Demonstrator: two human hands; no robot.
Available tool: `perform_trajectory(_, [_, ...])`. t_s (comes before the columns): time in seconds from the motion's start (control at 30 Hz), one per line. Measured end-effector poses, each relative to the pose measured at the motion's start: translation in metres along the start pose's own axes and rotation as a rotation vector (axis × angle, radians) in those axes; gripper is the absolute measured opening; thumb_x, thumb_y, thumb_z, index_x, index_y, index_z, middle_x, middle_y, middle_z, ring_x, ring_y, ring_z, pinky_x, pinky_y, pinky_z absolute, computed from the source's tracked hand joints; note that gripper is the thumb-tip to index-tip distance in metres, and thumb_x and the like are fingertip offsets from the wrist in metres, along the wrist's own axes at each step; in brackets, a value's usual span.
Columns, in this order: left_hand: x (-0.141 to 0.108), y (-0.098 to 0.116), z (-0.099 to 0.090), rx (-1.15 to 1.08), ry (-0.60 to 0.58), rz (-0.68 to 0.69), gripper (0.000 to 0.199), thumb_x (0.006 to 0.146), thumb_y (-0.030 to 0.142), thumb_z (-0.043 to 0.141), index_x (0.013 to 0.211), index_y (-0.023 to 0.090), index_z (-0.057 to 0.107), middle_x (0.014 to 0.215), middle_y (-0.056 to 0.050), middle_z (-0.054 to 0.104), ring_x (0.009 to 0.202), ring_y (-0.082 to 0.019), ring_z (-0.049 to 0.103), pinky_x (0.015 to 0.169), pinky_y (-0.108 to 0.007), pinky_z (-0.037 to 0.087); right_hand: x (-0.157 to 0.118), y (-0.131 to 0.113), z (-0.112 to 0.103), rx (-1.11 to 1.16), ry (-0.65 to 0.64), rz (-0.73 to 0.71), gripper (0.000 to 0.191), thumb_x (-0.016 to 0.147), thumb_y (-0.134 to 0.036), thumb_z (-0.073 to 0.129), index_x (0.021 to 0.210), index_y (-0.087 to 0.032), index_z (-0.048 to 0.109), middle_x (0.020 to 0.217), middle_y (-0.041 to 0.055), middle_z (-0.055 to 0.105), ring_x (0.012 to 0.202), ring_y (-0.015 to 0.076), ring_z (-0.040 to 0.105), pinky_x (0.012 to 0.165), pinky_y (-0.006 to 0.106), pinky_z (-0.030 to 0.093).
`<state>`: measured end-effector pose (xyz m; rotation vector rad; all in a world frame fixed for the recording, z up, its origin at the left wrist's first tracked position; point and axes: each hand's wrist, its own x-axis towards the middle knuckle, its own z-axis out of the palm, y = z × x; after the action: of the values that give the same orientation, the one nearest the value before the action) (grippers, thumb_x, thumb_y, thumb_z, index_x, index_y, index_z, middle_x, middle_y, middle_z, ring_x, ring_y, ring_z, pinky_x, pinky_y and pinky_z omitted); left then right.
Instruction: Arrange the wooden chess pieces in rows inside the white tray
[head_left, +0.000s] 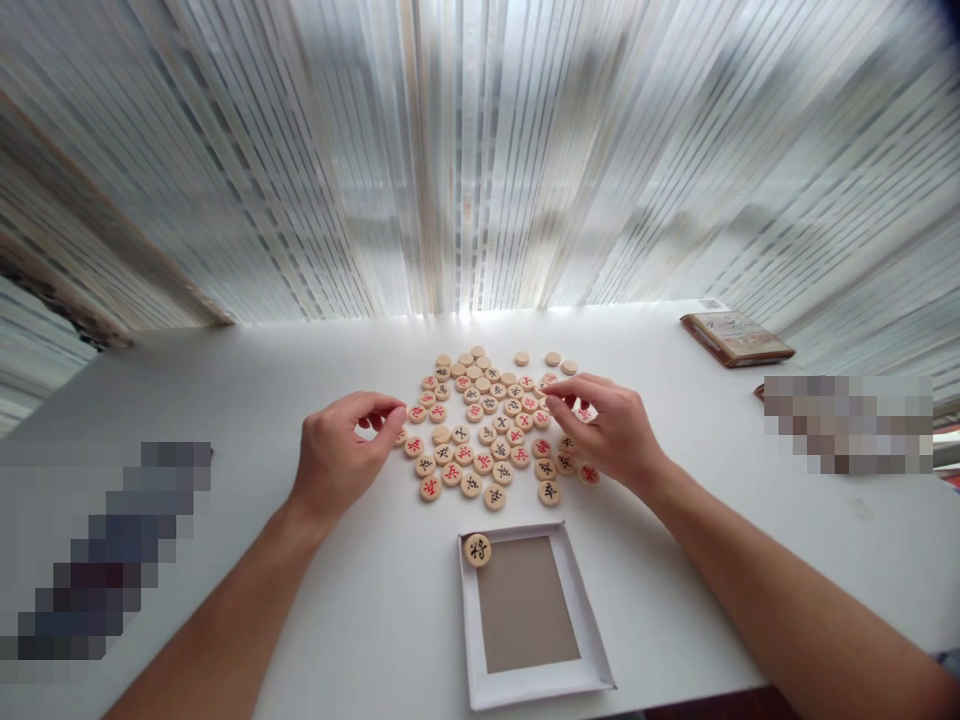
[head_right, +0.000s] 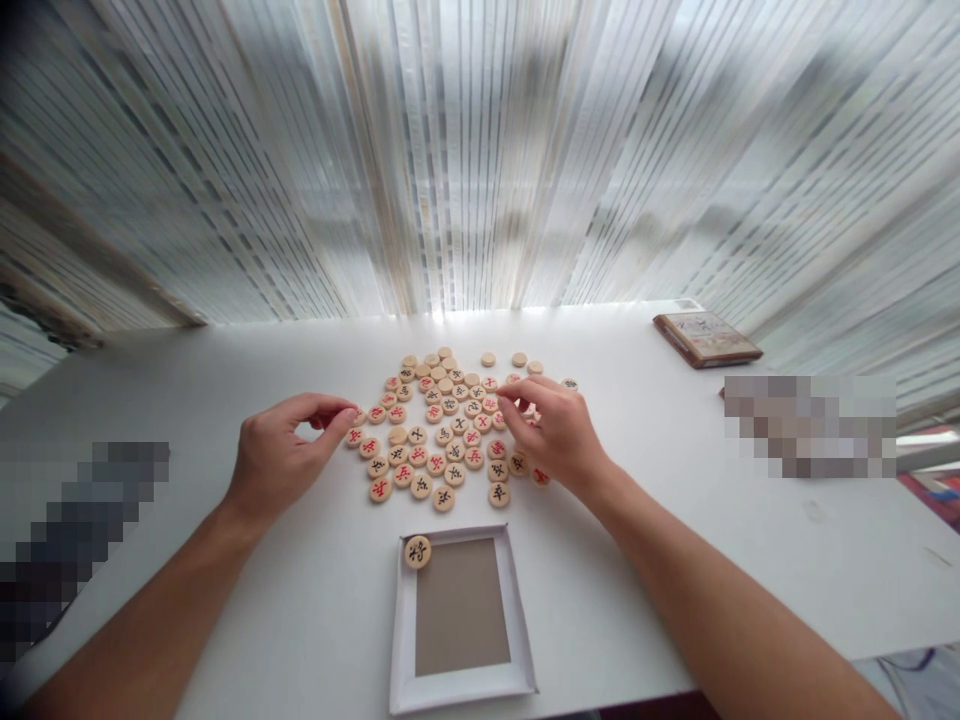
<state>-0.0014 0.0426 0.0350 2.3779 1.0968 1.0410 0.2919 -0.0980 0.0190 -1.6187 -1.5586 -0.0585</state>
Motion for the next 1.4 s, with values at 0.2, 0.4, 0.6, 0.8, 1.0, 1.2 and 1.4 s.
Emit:
perform_trajectory(0.2, [-0.001, -0.003, 0.004, 0.004, -0.021, 0.017, 0.016, 0.092, 0.034, 0.069, 0.088, 0.022, 0.08, 0.081, -0.003, 0.08, 0.07, -0.019, 0.068, 0.061, -0.026, 0.053, 0.011, 0.026, -0.019, -0.118, 0.161, 0.104, 0.018, 0.098, -0.03, 0.065, 0.098, -0.021, 0.081, 0.085, 0.007, 0.08, 0.069, 0.0218, 0.069, 0.065, 0.036, 0.056])
perform_trajectory(0.4, [-0.004, 0.0, 0.007, -0.013, -0.04, 0.02, 0.016, 0.091, 0.034, 0.07, 0.088, 0.022, 0.081, 0.081, -0.003, 0.08, 0.07, -0.019, 0.068, 0.058, -0.025, 0.052, 0.011, 0.042, -0.009, -0.139, 0.051, 0.073, 0.023, 0.101, -0.027, 0.062, 0.107, -0.019, 0.083, 0.097, 0.0096, 0.081, 0.084, 0.0246, 0.075, 0.07, 0.037, 0.059])
perform_trajectory(0.6, [-0.007, 0.004, 0.011, -0.042, -0.069, 0.041, 0.017, 0.091, 0.034, 0.069, 0.089, 0.022, 0.082, 0.08, -0.003, 0.08, 0.07, -0.019, 0.07, 0.056, -0.025, 0.052, 0.016, 0.036, 0.02, -0.167, -0.082, -0.008, 0.025, 0.104, -0.023, 0.061, 0.116, -0.018, 0.082, 0.111, 0.0115, 0.08, 0.105, 0.0281, 0.071, 0.093, 0.044, 0.059])
perform_trajectory(0.8, [-0.009, 0.007, 0.014, -0.063, -0.093, 0.049, 0.017, 0.092, 0.032, 0.069, 0.09, 0.021, 0.082, 0.083, -0.003, 0.08, 0.07, -0.018, 0.069, 0.055, -0.024, 0.052, 0.026, 0.04, 0.036, -0.27, -0.203, -0.016, 0.034, 0.107, -0.024, 0.055, 0.132, -0.017, 0.077, 0.132, 0.0153, 0.077, 0.117, 0.0351, 0.06, 0.101, 0.054, 0.05])
perform_trajectory(1.0, [-0.008, 0.007, 0.017, -0.127, -0.081, 0.061, 0.015, 0.091, 0.027, 0.07, 0.086, 0.019, 0.081, 0.08, -0.003, 0.08, 0.067, -0.017, 0.069, 0.057, -0.024, 0.053, 0.027, 0.04, 0.033, -0.315, -0.274, -0.015, 0.027, 0.107, -0.029, 0.056, 0.12, -0.021, 0.078, 0.121, 0.014, 0.081, 0.118, 0.0366, 0.059, 0.097, 0.052, 0.043])
perform_trajectory(1.2, [-0.011, 0.008, 0.019, -0.125, -0.093, 0.044, 0.015, 0.092, 0.021, 0.068, 0.088, 0.018, 0.081, 0.083, -0.004, 0.082, 0.07, -0.016, 0.07, 0.065, -0.025, 0.056, 0.02, 0.039, 0.027, -0.248, -0.204, -0.018, 0.009, 0.098, -0.023, 0.061, 0.099, -0.02, 0.07, 0.097, 0.0121, 0.078, 0.104, 0.0349, 0.066, 0.091, 0.048, 0.044])
perform_trajectory(1.4, [-0.014, 0.009, 0.019, -0.154, -0.088, 0.046, 0.014, 0.092, 0.016, 0.068, 0.091, 0.018, 0.082, 0.083, -0.003, 0.081, 0.072, -0.015, 0.071, 0.069, -0.024, 0.057, 0.005, 0.028, 0.008, -0.15, 0.001, 0.017, 0.027, 0.102, -0.032, 0.06, 0.124, -0.021, 0.073, 0.1, 0.0098, 0.077, 0.079, 0.0242, 0.068, 0.067, 0.036, 0.05])
